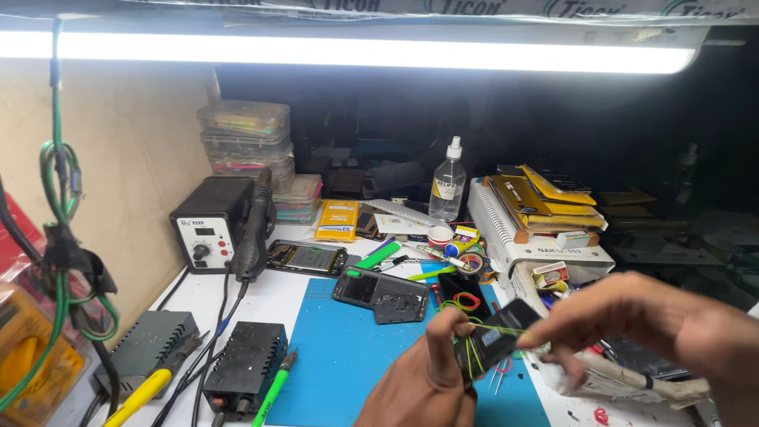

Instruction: The person manipulates a mobile phone on a repair bench, fits internal components, applies rubber bands to secure the display, and uses a screwdriver to fasten internal screws.

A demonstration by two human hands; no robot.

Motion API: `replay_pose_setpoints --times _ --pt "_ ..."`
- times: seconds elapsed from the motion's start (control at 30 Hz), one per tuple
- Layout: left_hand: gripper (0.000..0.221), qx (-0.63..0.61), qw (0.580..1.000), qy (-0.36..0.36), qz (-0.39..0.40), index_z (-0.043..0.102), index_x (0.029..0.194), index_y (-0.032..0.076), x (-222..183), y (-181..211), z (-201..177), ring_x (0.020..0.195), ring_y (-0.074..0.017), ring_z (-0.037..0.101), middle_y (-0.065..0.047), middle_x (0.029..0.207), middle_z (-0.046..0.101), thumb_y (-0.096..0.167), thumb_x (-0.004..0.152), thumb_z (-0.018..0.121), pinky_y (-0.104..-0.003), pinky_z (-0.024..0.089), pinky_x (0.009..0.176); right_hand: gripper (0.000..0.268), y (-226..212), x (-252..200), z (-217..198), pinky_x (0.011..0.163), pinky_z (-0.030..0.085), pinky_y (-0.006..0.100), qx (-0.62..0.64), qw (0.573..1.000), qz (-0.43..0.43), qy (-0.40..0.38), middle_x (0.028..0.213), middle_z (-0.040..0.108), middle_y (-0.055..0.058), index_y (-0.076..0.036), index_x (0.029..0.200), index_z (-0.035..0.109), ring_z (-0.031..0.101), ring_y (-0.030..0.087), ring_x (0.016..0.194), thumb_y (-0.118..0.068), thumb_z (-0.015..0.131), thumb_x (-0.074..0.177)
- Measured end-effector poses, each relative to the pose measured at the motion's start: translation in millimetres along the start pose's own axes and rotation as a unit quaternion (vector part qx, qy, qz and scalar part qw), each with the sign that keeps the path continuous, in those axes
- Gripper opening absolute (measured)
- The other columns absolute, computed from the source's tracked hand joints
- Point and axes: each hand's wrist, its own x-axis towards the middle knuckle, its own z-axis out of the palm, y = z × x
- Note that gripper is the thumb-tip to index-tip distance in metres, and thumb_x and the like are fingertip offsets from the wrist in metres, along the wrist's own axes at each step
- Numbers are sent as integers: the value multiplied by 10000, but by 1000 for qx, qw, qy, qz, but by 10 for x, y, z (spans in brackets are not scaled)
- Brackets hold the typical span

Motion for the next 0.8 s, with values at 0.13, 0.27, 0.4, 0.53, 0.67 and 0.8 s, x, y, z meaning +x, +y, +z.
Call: replay_pose_setpoints --times 0.13,0.27,0.4,0.53,0.67,0.8 --pt "817 -182 980 40 -75 210 1491 92 89 48 19 1008 -394 707 -215 1124 616 -44 781 591 -445 562 892 588 -53 62 405 869 553 335 -376 921 -5 102 1064 734 73 -11 1203 744 659 201 1010 -485 794 858" --pt "797 -555 818 -4 -154 390 1510 21 77 64 136 862 -333 724 -206 1048 642 -58 729 530 -447 607 727 207 281 283 703 821 565 326 -456 830 -110 301 975 733 13 -109 1009 812 623 197 1041 -228 868 848" --pt "814 -719 658 -5 -224 430 1459 -53 31 17 146 831 -389 755 -327 1032 664 -49 651 531 -487 658 731 188 355 289 750 828 492 343 -591 678 -206 385 895 744 -37 -145 931 781 604 187 989 -189 820 752" --pt "836 -750 625 -21 -216 412 1477 -84 9 -2 155 908 -426 754 -314 1134 663 -45 650 530 -479 648 816 159 391 284 741 803 464 346 -616 624 -199 438 882 734 -50 -162 904 791 552 199 961 -185 833 752" --pt "858 -774 591 -5 -229 411 1476 -87 -6 44 198 887 -446 751 -337 1115 664 -28 628 527 -484 660 820 164 414 338 758 832 450 358 -639 582 -240 441 923 707 -45 -166 933 773 528 229 983 -171 827 778" --pt "851 -753 616 2 -230 393 1476 -85 3 4 207 860 -452 756 -340 1094 661 -25 635 508 -510 660 742 206 397 402 726 865 511 328 -533 665 -199 484 990 720 -6 -122 1043 735 619 176 994 -194 754 851"
